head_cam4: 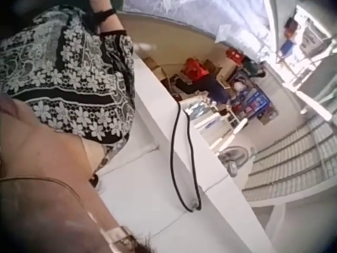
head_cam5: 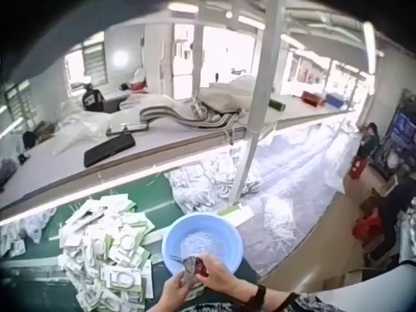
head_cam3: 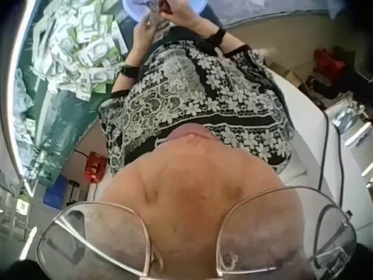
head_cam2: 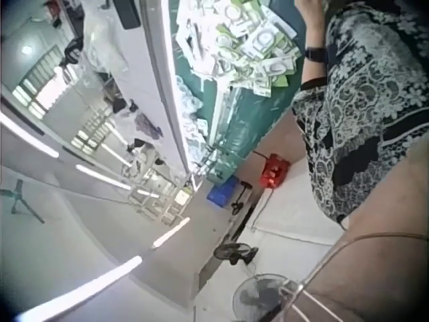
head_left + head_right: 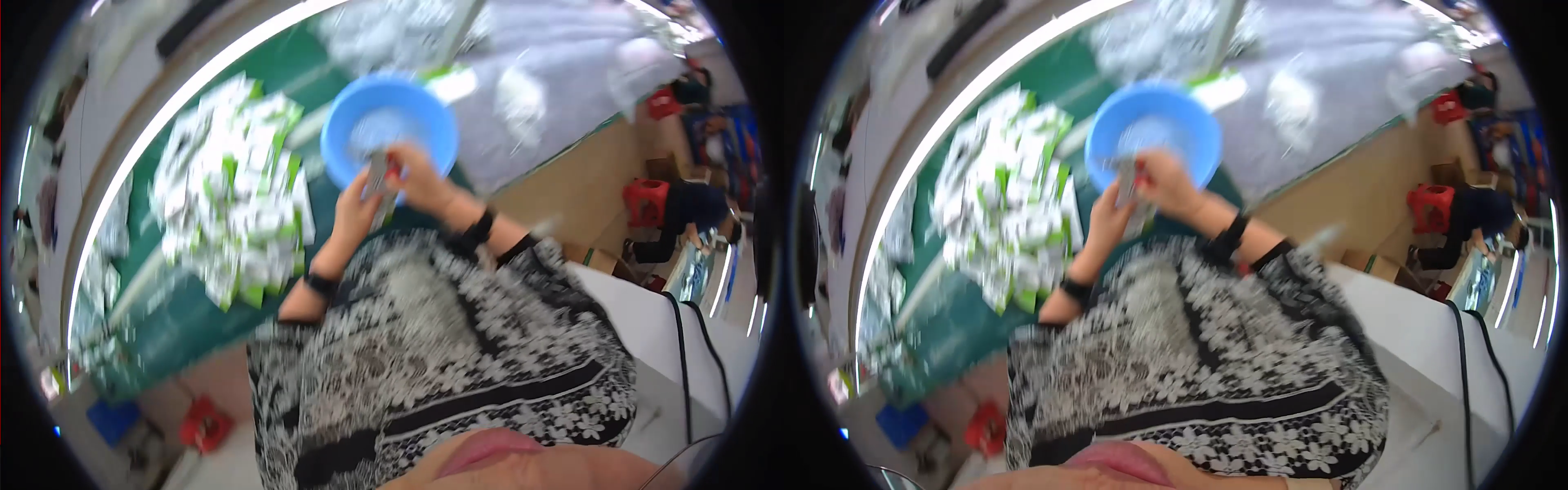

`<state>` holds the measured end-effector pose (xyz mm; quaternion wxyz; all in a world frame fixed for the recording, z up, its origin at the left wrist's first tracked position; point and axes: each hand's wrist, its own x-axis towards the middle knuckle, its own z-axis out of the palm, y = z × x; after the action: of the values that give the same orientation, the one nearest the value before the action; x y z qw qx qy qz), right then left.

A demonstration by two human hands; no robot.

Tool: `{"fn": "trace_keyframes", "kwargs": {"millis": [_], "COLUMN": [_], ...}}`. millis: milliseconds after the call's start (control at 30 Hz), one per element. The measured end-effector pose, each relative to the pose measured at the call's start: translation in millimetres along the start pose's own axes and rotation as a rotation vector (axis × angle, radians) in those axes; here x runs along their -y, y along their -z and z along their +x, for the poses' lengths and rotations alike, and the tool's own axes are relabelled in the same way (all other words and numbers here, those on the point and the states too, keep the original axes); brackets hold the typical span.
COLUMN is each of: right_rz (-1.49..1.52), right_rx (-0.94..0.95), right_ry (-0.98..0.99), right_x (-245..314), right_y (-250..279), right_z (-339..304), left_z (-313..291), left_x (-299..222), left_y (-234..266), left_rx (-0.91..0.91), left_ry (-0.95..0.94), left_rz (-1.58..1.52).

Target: The person picks up a packaged cable, turns it over, and uses shears to trim the plastic tie on the back. They place the cable back on the table and repeat this process for several more cables one at a time.

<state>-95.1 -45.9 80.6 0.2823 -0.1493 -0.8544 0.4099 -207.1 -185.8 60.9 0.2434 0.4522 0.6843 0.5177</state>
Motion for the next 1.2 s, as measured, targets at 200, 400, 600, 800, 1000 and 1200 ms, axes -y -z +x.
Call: {"fn": "trace_keyframes", "kwargs": {"millis": [200,400,600,800,1000,1200], "right_rz": [-0.115,0.077,-0.208,0.321,0.386,0.587], "right_rx": [-0.112,-0.34,-0.14,-0.049,0.08,0.229], "right_ry": [0.052,-0.237,-0.376,-0.546,-0.858,-0.804], "right_x": [-19.7,-13.1,-75.7,-57.3,-105.4,-49.5], "right_y": [-24.2,-5.7,8.8,-9.3,-2.2,-5.7], "right_z": [-5.2,21.5,7.2,-5.9,1.8,5.1], "left_z": [-11.4,-27.9,-114.0,-376.7,-458.2,-385.9], "left_x": [35.1,47.2,64.5,196.5,145.5,123.1], "left_y": [9.4,42.7,135.7,240.7,152.7,145.1], "left_rx": [0.156,0.134,-0.238,-0.907,-0.912,-1.053], "left_ry": [0.223,0.144,0.259,0.679,0.936,0.953], "left_rz": [-0.018,0.017,0.081,0.583,0.304,0.66]}}
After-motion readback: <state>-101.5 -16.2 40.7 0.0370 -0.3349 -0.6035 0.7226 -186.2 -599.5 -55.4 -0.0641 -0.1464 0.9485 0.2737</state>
